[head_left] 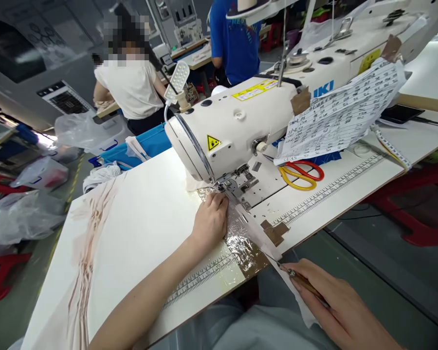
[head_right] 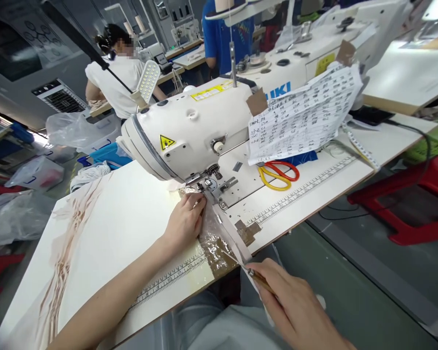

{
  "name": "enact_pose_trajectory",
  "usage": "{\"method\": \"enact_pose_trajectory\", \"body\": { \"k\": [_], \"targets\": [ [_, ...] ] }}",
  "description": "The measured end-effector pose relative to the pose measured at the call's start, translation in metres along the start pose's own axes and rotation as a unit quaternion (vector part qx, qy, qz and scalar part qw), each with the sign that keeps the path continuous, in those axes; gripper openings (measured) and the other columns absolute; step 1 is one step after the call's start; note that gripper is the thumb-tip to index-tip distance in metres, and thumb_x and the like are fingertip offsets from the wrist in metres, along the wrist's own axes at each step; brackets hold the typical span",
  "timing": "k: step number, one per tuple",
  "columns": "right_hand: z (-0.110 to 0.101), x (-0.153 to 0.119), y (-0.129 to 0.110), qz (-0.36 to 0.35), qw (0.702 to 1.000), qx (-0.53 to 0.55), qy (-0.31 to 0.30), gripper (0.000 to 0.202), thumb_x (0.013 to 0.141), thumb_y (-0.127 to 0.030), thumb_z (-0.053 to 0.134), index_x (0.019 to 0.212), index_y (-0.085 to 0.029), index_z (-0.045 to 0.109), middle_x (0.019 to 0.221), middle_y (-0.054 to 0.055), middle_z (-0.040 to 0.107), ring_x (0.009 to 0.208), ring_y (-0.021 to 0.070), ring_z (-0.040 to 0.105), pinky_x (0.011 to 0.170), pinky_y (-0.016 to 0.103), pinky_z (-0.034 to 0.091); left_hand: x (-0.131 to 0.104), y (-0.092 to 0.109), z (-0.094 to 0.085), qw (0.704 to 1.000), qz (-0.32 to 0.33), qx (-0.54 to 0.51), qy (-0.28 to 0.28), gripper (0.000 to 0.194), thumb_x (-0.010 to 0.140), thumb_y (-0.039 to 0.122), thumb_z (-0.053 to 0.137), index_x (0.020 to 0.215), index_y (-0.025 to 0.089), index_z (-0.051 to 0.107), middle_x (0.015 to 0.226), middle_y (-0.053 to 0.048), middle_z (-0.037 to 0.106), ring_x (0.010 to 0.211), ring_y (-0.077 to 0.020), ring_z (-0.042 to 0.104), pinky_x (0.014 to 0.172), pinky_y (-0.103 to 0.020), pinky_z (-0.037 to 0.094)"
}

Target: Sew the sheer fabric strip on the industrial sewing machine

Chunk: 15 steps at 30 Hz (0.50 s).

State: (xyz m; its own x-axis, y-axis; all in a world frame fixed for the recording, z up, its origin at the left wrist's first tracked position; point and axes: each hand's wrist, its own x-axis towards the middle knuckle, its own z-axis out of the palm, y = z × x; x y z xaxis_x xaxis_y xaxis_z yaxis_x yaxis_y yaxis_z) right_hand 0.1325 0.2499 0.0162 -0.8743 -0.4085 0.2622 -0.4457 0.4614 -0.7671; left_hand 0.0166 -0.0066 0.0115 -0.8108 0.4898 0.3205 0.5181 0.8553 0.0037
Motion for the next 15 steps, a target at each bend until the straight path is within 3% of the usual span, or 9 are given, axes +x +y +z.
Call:
{"method": "enact_pose_trajectory", "body": {
  "k": [5,10,15],
  "targets": [
    [0.002,-0.003,0.007,0.008,1.0,0.024,0.005,0.038,0.097,-0.015,0.045,0.13,-0.03,0.057,0.099,0.002,0.072,0.084,0.0156,0.072,0.07,0.02,0.058,-0.009,0.008,0.001,1.0,-0.018,-0.004,-0.009,0.037,0.096,0.009,0.038,0.126,0.01,0.059,0.126,-0.014,0.061,0.117,-0.0276,0.053,0.094,-0.045,0.055],
    [0.0,-0.006,0.015,0.011,0.999,0.023,0.044,0.039,0.094,-0.016,0.049,0.126,-0.034,0.06,0.091,0.001,0.074,0.067,0.0168,0.071,0.053,0.02,0.054,-0.011,0.006,-0.001,1.0,-0.017,-0.015,-0.013,0.038,0.094,0.01,0.04,0.126,0.012,0.061,0.128,-0.013,0.062,0.117,-0.0279,0.055,0.092,-0.045,0.054],
    [0.0,-0.011,0.02,0.105,0.992,0.063,0.025,0.026,0.096,-0.027,0.051,0.115,-0.025,0.068,0.097,0.005,0.074,0.075,0.0193,0.07,0.065,0.024,0.056,-0.012,0.003,-0.001,0.999,-0.022,-0.019,-0.016,0.038,0.092,0.009,0.043,0.126,0.009,0.061,0.13,-0.012,0.062,0.121,-0.028,0.053,0.096,-0.045,0.053]
  ]
}}
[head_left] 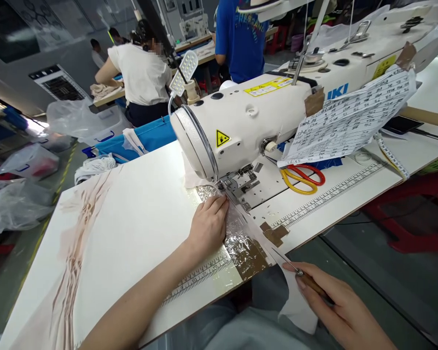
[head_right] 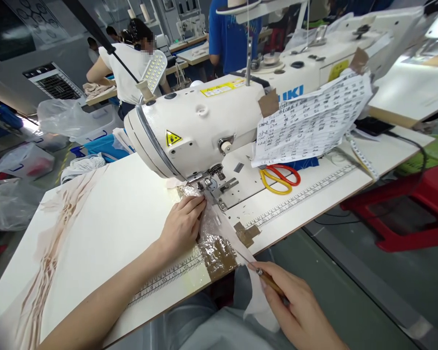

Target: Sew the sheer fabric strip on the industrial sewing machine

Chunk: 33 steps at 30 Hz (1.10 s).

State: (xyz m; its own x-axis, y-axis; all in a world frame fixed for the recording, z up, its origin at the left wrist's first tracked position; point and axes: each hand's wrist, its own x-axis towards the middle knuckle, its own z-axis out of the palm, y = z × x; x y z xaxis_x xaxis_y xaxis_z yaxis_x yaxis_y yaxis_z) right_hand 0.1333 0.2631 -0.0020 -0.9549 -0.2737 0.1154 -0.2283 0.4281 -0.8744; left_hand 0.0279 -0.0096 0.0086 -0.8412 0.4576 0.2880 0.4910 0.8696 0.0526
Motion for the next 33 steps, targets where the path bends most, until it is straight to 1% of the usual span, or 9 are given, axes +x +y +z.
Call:
{"method": "enact_pose_trajectory", "body": {
  "k": [5,9,11,13,15,18,20,26,33],
  "targets": [
    [0.011,0.007,-0.004,0.158,0.974,0.163,0.001,0.033,0.091,-0.049,0.062,0.106,-0.023,0.073,0.089,0.006,0.073,0.069,0.0202,0.065,0.058,0.025,0.054,0.001,-0.007,0.003,1.0,0.007,-0.012,0.013,0.041,0.09,0.007,0.041,0.126,0.008,0.06,0.129,-0.013,0.063,0.12,-0.0286,0.055,0.097,-0.047,0.054],
    [0.035,0.012,-0.014,0.257,0.868,0.424,0.017,0.04,0.079,-0.056,0.073,0.099,-0.022,0.074,0.068,0.004,0.065,0.056,0.0187,0.061,0.049,0.025,0.051,0.003,-0.015,0.003,0.999,0.03,-0.03,0.022,0.044,0.088,0.006,0.04,0.127,0.006,0.059,0.128,-0.014,0.063,0.12,-0.029,0.056,0.099,-0.049,0.054],
    [0.046,0.011,-0.019,0.269,0.845,0.462,0.021,0.041,0.077,-0.056,0.074,0.097,-0.02,0.073,0.063,0.003,0.062,0.054,0.0189,0.06,0.046,0.025,0.05,0.003,-0.019,0.002,0.998,0.034,-0.049,0.024,0.044,0.087,0.004,0.039,0.127,0.009,0.059,0.128,-0.013,0.064,0.119,-0.0276,0.056,0.1,-0.049,0.053],
    [0.052,0.008,-0.02,0.269,0.861,0.431,0.018,0.041,0.081,-0.057,0.07,0.098,-0.02,0.073,0.069,0.005,0.065,0.058,0.0199,0.062,0.049,0.026,0.052,0.003,-0.021,0.002,0.997,0.039,-0.062,0.03,0.044,0.088,0.003,0.038,0.126,0.009,0.06,0.128,-0.012,0.064,0.12,-0.0264,0.056,0.102,-0.048,0.053],
    [0.051,0.007,-0.017,0.247,0.896,0.368,0.029,0.039,0.085,-0.056,0.066,0.101,-0.021,0.072,0.081,0.006,0.069,0.067,0.0205,0.065,0.057,0.027,0.055,0.002,-0.022,0.004,0.997,0.049,-0.059,0.032,0.043,0.088,0.003,0.038,0.125,0.009,0.06,0.128,-0.013,0.064,0.12,-0.027,0.055,0.101,-0.048,0.053],
    [0.044,0.01,-0.01,0.172,0.955,0.235,0.06,0.036,0.091,-0.052,0.06,0.106,-0.021,0.07,0.099,0.008,0.072,0.08,0.0213,0.067,0.068,0.027,0.057,0.001,-0.017,0.007,0.998,0.044,-0.025,0.025,0.041,0.09,0.006,0.04,0.127,0.01,0.059,0.13,-0.015,0.061,0.121,-0.0299,0.053,0.097,-0.05,0.054],
    [0.039,0.016,-0.007,0.129,0.977,0.157,0.067,0.033,0.095,-0.048,0.056,0.109,-0.021,0.069,0.098,0.007,0.071,0.081,0.0209,0.067,0.07,0.026,0.056,0.002,-0.012,0.008,0.999,0.027,-0.001,0.018,0.04,0.091,0.007,0.041,0.127,0.011,0.059,0.13,-0.016,0.06,0.12,-0.0313,0.052,0.094,-0.051,0.054],
    [0.036,0.041,-0.021,0.059,0.994,0.069,0.064,0.025,0.097,-0.039,0.049,0.102,-0.02,0.065,0.076,0.002,0.066,0.066,0.0179,0.064,0.066,0.025,0.056,0.011,-0.007,0.004,0.999,0.013,0.02,0.047,0.037,0.089,0.002,0.038,0.115,0.007,0.063,0.12,-0.018,0.059,0.111,-0.0317,0.05,0.087,-0.048,0.055],
    [0.035,0.051,-0.027,0.048,0.997,0.047,0.048,0.026,0.098,-0.038,0.044,0.102,-0.021,0.063,0.069,0.001,0.065,0.06,0.0191,0.062,0.059,0.027,0.054,0.013,-0.019,0.005,0.994,0.038,-0.075,0.072,0.034,0.093,0.004,0.037,0.111,0.013,0.064,0.106,-0.014,0.059,0.094,-0.0252,0.052,0.078,-0.045,0.056]
  ]
}}
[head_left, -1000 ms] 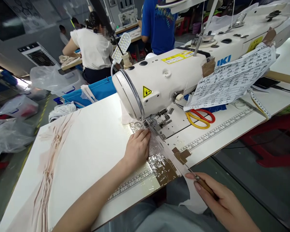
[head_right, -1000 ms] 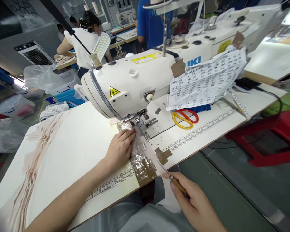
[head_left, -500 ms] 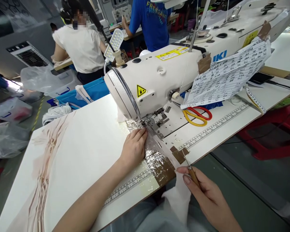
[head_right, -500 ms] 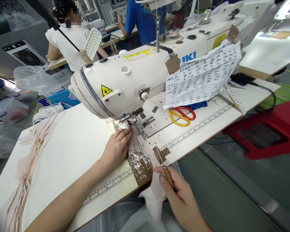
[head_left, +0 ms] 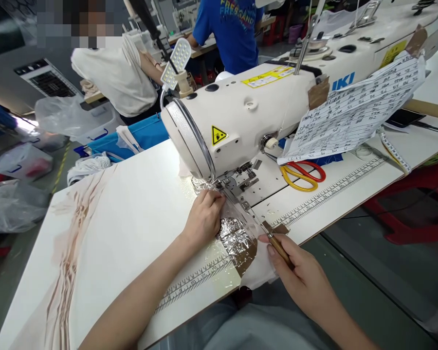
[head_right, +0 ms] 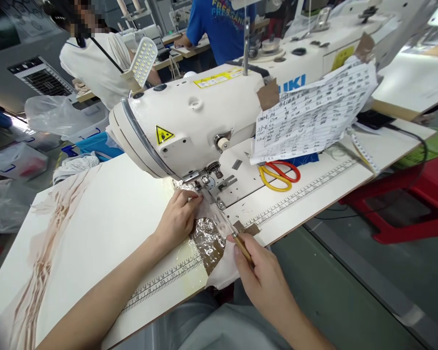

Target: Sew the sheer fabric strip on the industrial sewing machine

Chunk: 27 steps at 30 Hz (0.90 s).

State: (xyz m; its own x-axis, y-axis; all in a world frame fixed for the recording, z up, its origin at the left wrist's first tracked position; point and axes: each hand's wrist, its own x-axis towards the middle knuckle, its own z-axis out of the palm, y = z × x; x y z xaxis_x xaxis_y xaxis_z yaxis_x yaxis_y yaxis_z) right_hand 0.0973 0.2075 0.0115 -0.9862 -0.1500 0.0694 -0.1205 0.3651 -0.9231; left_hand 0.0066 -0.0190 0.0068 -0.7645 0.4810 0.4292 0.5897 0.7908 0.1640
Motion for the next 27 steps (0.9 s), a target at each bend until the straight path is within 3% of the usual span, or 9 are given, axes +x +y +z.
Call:
{"method": "enact_pose_trajectory", "body": {
  "k": [6,11,16,21,27],
  "targets": [
    [0.002,0.004,-0.001,-0.007,1.0,0.003,-0.006,0.024,0.098,-0.038,0.044,0.1,-0.022,0.061,0.076,0.003,0.066,0.066,0.0201,0.064,0.06,0.026,0.053,-0.002,-0.001,0.003,1.0,0.006,0.006,0.0,0.033,0.093,0.005,0.038,0.113,0.014,0.063,0.112,-0.013,0.06,0.099,-0.0256,0.053,0.083,-0.044,0.056],
    [0.005,0.014,0.001,-0.034,0.999,-0.015,-0.009,0.026,0.099,-0.034,0.042,0.104,-0.019,0.062,0.075,0.001,0.064,0.056,0.0159,0.057,0.056,0.025,0.049,-0.003,0.0,0.002,0.999,-0.007,0.052,0.006,0.035,0.09,0.003,0.041,0.116,0.012,0.061,0.112,-0.014,0.06,0.102,-0.0287,0.052,0.081,-0.046,0.054],
    [0.006,0.018,-0.002,-0.046,0.999,-0.027,-0.008,0.026,0.099,-0.032,0.041,0.105,-0.018,0.063,0.085,0.004,0.069,0.061,0.0162,0.06,0.06,0.025,0.051,-0.004,-0.001,0.001,0.999,0.029,-0.004,0.029,0.034,0.089,0.002,0.039,0.112,0.014,0.061,0.104,-0.011,0.061,0.096,-0.0245,0.053,0.079,-0.041,0.053],
    [0.008,0.027,-0.004,-0.043,0.998,-0.034,-0.013,0.026,0.098,-0.032,0.041,0.104,-0.018,0.062,0.09,0.004,0.072,0.074,0.0189,0.067,0.065,0.026,0.051,-0.004,-0.003,0.003,0.999,0.002,0.034,0.01,0.033,0.089,0.004,0.041,0.114,0.016,0.06,0.109,-0.012,0.061,0.099,-0.0264,0.054,0.078,-0.042,0.051],
    [0.014,0.04,-0.006,-0.051,0.998,-0.04,-0.029,0.028,0.097,-0.032,0.039,0.105,-0.017,0.062,0.074,0.002,0.068,0.061,0.0185,0.062,0.06,0.027,0.049,-0.005,-0.003,0.002,0.999,-0.008,0.034,0.024,0.032,0.089,0.006,0.041,0.116,0.014,0.057,0.111,-0.014,0.059,0.099,-0.027,0.053,0.078,-0.043,0.051]
  ]
}}
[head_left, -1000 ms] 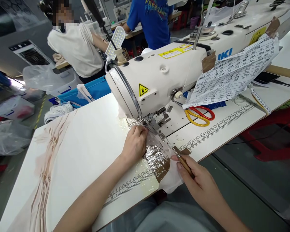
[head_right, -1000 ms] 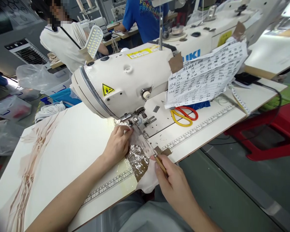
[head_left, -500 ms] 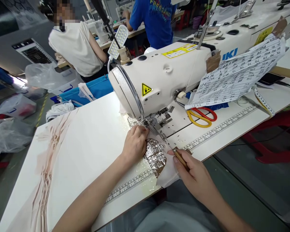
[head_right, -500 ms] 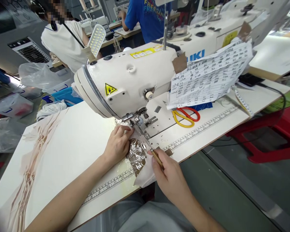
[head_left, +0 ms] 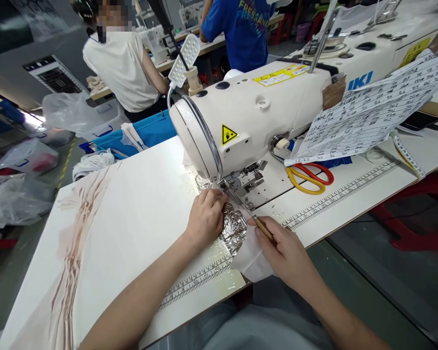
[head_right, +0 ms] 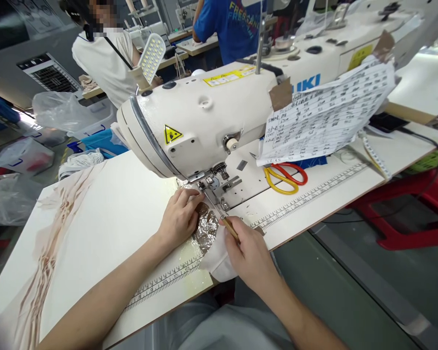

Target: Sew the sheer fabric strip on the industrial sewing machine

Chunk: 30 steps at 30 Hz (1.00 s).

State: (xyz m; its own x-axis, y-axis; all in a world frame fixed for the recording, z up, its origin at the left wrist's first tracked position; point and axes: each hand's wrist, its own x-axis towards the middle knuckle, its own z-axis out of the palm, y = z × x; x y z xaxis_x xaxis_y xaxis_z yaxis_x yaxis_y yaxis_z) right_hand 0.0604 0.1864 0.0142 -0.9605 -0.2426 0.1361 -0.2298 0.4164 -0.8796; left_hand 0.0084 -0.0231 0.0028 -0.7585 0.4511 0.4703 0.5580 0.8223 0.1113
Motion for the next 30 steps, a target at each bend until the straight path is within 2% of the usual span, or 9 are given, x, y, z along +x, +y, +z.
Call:
{"method": "enact_pose_trajectory", "body": {
  "k": [3,7,14,20,26,30],
  "targets": [
    [0.0,0.002,-0.001,0.004,1.0,0.001,-0.006,0.029,0.097,-0.032,0.038,0.105,-0.017,0.062,0.078,0.003,0.07,0.06,0.018,0.061,0.058,0.027,0.047,-0.001,0.002,-0.002,0.999,0.021,-0.029,0.014,0.03,0.09,0.006,0.04,0.113,0.016,0.058,0.107,-0.012,0.061,0.096,-0.0244,0.054,0.076,-0.04,0.05],
    [0.001,0.004,0.0,-0.007,1.0,-0.003,0.0,0.028,0.096,-0.03,0.038,0.103,-0.017,0.061,0.087,0.005,0.072,0.062,0.0181,0.062,0.055,0.027,0.045,-0.001,0.005,-0.003,0.999,0.037,-0.018,-0.001,0.027,0.09,0.007,0.043,0.11,0.015,0.06,0.105,-0.011,0.063,0.098,-0.0245,0.055,0.076,-0.039,0.049],
    [0.004,0.012,-0.001,-0.008,1.0,-0.015,-0.001,0.029,0.096,-0.032,0.039,0.104,-0.016,0.062,0.083,0.005,0.071,0.055,0.0179,0.059,0.051,0.027,0.043,0.0,0.002,-0.001,0.998,0.003,0.044,-0.042,0.034,0.087,0.009,0.045,0.117,0.013,0.062,0.111,-0.014,0.061,0.103,-0.0281,0.054,0.081,-0.042,0.049],
    [0.007,0.014,0.003,-0.032,0.999,-0.037,0.009,0.027,0.097,-0.03,0.039,0.105,-0.017,0.061,0.088,0.006,0.072,0.068,0.02,0.066,0.057,0.027,0.047,0.001,0.0,0.0,0.996,-0.004,0.069,-0.052,0.036,0.085,0.01,0.047,0.117,0.008,0.061,0.112,-0.016,0.06,0.102,-0.0293,0.052,0.079,-0.043,0.05],
    [0.009,0.013,0.006,-0.065,0.995,-0.073,0.01,0.023,0.099,-0.029,0.038,0.1,-0.018,0.058,0.076,0.004,0.067,0.072,0.0214,0.067,0.059,0.027,0.048,0.003,0.0,0.003,0.996,-0.008,0.078,-0.045,0.032,0.086,0.013,0.048,0.114,0.007,0.062,0.111,-0.016,0.06,0.101,-0.0294,0.052,0.078,-0.042,0.05],
    [0.011,0.014,0.004,-0.108,0.991,-0.068,0.029,0.021,0.099,-0.025,0.039,0.103,-0.017,0.058,0.083,0.005,0.067,0.078,0.0203,0.068,0.063,0.027,0.049,0.002,-0.001,0.003,0.997,-0.007,0.061,-0.047,0.031,0.088,0.012,0.046,0.115,0.008,0.061,0.112,-0.016,0.06,0.103,-0.0289,0.052,0.081,-0.042,0.05]
  ]
}}
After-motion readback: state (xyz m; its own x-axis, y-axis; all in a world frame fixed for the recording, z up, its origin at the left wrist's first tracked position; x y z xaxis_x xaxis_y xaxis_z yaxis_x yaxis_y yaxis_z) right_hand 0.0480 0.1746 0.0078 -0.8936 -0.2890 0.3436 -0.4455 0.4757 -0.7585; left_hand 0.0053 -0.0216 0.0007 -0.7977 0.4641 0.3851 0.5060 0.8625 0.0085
